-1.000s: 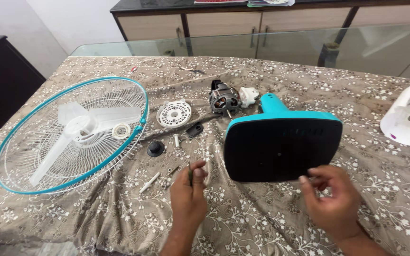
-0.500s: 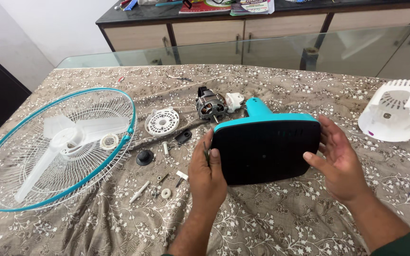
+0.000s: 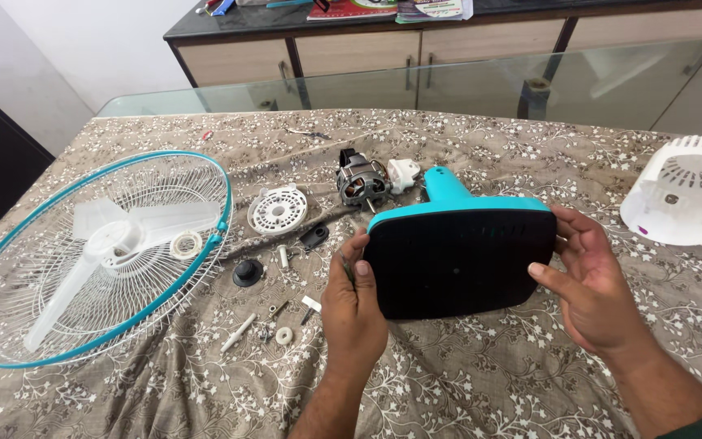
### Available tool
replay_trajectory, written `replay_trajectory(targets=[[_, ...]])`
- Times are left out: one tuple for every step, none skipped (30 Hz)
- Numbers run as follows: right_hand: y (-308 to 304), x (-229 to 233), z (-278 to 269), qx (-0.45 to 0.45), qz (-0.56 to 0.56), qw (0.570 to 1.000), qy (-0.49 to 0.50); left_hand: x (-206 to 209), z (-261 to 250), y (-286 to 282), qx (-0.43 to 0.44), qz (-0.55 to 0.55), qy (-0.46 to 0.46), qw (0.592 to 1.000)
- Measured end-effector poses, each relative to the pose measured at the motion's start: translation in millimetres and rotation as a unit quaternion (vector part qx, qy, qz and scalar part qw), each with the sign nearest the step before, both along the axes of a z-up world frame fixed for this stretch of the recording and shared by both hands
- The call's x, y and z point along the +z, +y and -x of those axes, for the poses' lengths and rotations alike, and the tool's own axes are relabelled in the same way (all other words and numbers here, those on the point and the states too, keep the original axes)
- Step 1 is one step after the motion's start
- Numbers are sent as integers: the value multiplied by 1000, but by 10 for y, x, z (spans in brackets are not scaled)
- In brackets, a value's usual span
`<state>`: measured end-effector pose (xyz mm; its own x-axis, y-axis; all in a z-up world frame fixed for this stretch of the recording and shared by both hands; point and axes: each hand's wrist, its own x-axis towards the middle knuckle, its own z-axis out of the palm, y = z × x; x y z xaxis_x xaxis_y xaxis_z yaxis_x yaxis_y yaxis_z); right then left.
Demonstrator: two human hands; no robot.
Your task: The person disassembles an electric fan by removing screws from the base cover, opening the housing, and detaching internal wiring from the switch and capacitor. The fan parts are laid out on a table.
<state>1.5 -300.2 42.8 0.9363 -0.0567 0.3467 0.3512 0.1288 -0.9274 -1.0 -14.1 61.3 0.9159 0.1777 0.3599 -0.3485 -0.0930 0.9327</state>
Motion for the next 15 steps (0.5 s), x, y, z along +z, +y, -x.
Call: replay_trajectory(targets=[[-2,-6,-1,0,1,1000,-3,-14,-1,-2,-3,2,-3,1000],[-4,-13,-3,-1,2,1000,-6,-27,-6,-1,-10,16,-1,1000],[-12,-17,2,-1,4,1000,-9,-40,-13,-2,-17,30,2,999],[-17,-23,13,-5,5,1000,-2,-53,-17,-4,-23,45,4,999],[-20,-21,9,-9,6,1000,3,-60,-31,-6,-33,57,2,998],[-23,-17,3,-13,8,1000,7,-69,-41,-8,-42,70,0,997],[-23,-18,5,-13,11,1000,7,-87,-32,-5,-51,82,0,995],[-25,-17,7,-13,15,1000,6,-105,-23,-7,-44,59,20,997],[-25,-14,1,-13,18,1000,4,-120,-21,-15,-37,35,39,998],[-23,-12,-4,-14,19,1000,4,-134,-19,-28,-31,11,58,998],[-25,-8,-7,-14,21,1000,4,-147,-15,-45,-24,-13,77,997],[-27,-6,-10,-14,22,1000,4,-157,-11,-59,-18,-36,96,995],[-23,-12,-11,-24,33,999,0,-162,-11,-66,-13,-60,114,992],[-14,-25,-13,-34,43,998,-4,-162,-15,-59,-9,-44,62,997],[-14,-34,-14,-44,54,998,-8,-157,-24,-44,-7,-28,10,1000]])
